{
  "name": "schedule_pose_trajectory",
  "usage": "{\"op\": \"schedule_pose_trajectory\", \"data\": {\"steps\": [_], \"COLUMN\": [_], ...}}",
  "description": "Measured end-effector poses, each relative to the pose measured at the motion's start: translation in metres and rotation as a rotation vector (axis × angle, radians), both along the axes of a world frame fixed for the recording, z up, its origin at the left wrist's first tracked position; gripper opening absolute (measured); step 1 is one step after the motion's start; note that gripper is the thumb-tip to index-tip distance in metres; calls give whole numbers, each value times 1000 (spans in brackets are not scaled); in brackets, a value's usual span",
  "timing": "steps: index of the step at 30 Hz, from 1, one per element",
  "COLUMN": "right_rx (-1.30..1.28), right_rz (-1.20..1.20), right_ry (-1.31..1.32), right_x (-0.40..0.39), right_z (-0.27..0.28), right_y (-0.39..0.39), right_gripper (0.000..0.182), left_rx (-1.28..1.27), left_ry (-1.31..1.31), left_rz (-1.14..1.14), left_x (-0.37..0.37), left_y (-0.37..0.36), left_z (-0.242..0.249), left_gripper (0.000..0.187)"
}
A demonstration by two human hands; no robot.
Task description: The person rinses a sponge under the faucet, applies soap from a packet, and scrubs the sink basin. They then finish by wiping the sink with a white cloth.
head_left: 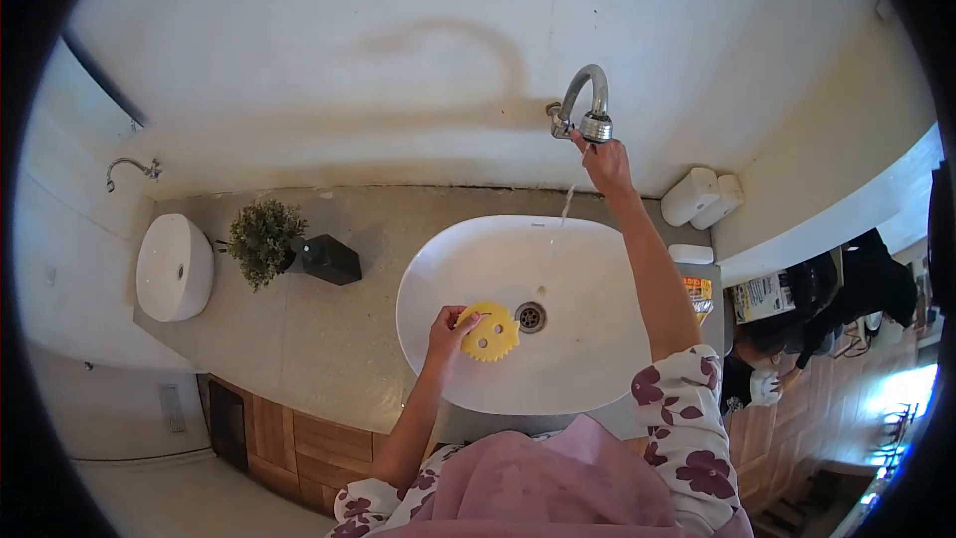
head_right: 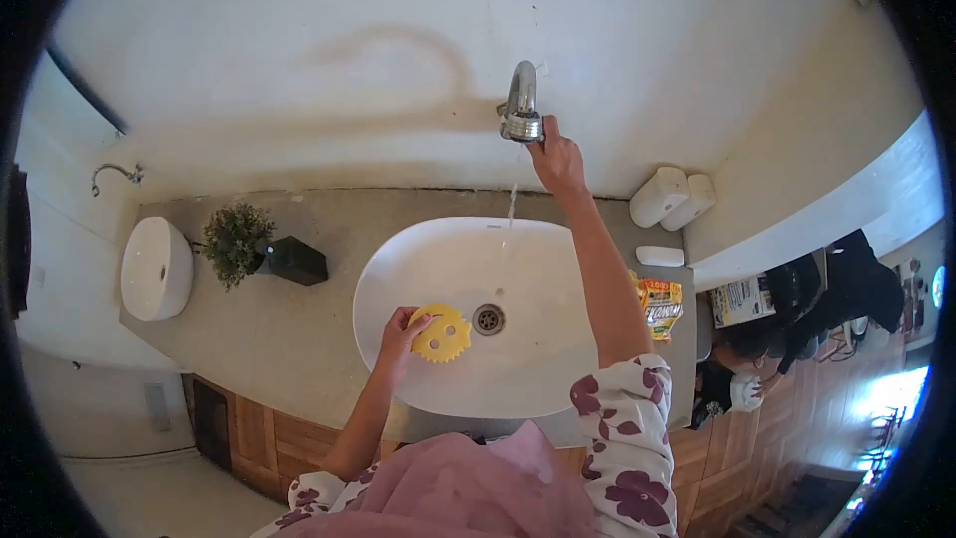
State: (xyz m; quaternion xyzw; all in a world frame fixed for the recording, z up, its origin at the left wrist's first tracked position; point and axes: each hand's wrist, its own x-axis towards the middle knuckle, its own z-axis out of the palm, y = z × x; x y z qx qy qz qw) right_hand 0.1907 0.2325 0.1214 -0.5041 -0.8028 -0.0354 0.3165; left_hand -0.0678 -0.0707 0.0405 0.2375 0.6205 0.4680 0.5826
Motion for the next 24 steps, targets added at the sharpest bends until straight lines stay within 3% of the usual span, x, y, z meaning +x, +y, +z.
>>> {"op": "schedule_pose_trajectory", "data": {"steps": [2,3,5,7,8,9,10,12,13,14,15,16,19,21,22,23,24], "right_rx": [-587,-588,-586,-514,-602,-884,-1045,-1371,-1371,-1475,-1573,-1570,-1545,-1393,-1392,-1109,-822], "right_rz": [5,0,-14,-106,112,335,176,335,328,342,358,359,443,207,208,55,-84], "right_ry": [505,509,999,1076,1356,1533,1169,1578,1582,1792,2005,2010,1788,1420,1421,1145,864], "right_x": [-10,-16,-25,-36,-43,-48,-68,-104,-106,-108,-109,-108,-97,-91,-90,-90,-92], "right_z": [32,28,7,-52,-98,-130,-125,-109,-92,-72,-62,-63,-70,-80,-85,-90,-87], "right_y": [-18,-27,-61,-106,-140,-175,-209,-252,-261,-268,-271,-271,-266,-252,-245,-237,-230], "right_gripper": [40,40,44,44,42,52,61,56,56,57,59,59,59,60,60,62,64], "left_rx": [-10,3,18,99,96,140,184,195,214,211,330,439,476,494,510,510,535], "left_ry": [-10,3,14,-93,-98,-171,-243,-233,-219,-219,291,804,819,922,1025,1025,1193], "left_rz": [-13,-31,-58,-41,-41,-19,3,-7,-15,-19,-61,-101,-116,-119,-122,-124,-110], "left_x": [2,2,1,1,3,5,7,13,15,14,11,7,-6,-19,-26,-33,-38], "left_y": [5,8,12,14,16,17,19,25,26,25,28,29,26,23,22,17,13], "left_z": [-1,-4,-6,-6,-4,1,4,5,5,-4,-10,-15,6,7,7,7,11], "left_gripper": [38,36,34,34,34,35,36,35,34,34,32,30,26,25,25,25,25]}}
